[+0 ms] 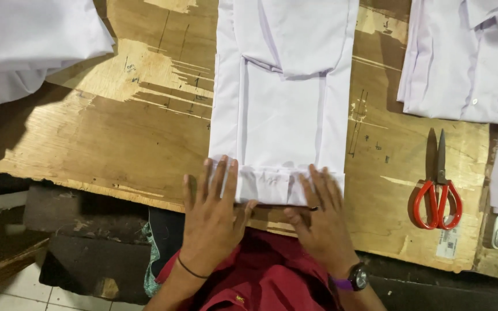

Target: Folding a white collared shirt on a wooden workbench in a factory setting.

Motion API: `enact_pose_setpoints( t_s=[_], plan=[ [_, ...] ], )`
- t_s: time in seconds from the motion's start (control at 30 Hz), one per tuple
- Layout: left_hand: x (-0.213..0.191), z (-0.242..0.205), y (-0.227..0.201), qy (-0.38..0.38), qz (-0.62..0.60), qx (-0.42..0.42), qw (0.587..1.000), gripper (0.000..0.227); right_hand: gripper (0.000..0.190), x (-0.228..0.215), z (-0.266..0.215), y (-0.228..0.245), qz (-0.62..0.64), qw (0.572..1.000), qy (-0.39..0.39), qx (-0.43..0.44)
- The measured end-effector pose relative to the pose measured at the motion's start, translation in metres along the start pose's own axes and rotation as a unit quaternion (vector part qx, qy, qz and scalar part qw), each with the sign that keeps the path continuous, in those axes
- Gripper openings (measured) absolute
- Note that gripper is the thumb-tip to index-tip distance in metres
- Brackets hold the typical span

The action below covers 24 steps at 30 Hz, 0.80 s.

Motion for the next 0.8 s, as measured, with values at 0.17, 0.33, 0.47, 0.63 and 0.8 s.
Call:
enact_pose_setpoints(
  t_s=[0.17,0.33,0.47,0.63,0.8],
  plan=[
    [-0.005,0.006,0.04,-0.022,-0.128,-0.005,0.992,0.055,0.073,-0.046,0.005,-0.043,0.041,0.991,-0.088,0.09],
    [-0.034,0.004,0.042,0.009,-0.278,0.099,0.955,0.019,0.035,-0.047,-0.016,-0.069,0.116,0.985,0.012,0.128],
    [-0.042,-0.019,0.034,0.084,-0.34,0.214,0.912,0.021,0.028,-0.04,-0.047,-0.068,0.143,0.984,0.093,0.05],
    [-0.024,-0.058,0.033,0.183,-0.345,0.213,0.896,0.022,0.032,-0.033,-0.077,-0.048,0.177,0.968,0.168,0.061],
    [-0.035,-0.058,0.028,0.256,-0.377,0.235,0.859,0.018,0.019,-0.056,-0.077,-0.022,0.218,0.955,0.2,-0.031]
  ],
)
Point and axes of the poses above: each hand's wrist, its own z-axis towards the middle knuckle, its own x-axis out of the palm, y = z × x, the point moved 6 cm from there along z, towards the middle knuckle, and after that the axes turned 12 degrees about z, right-handed, at the moved point
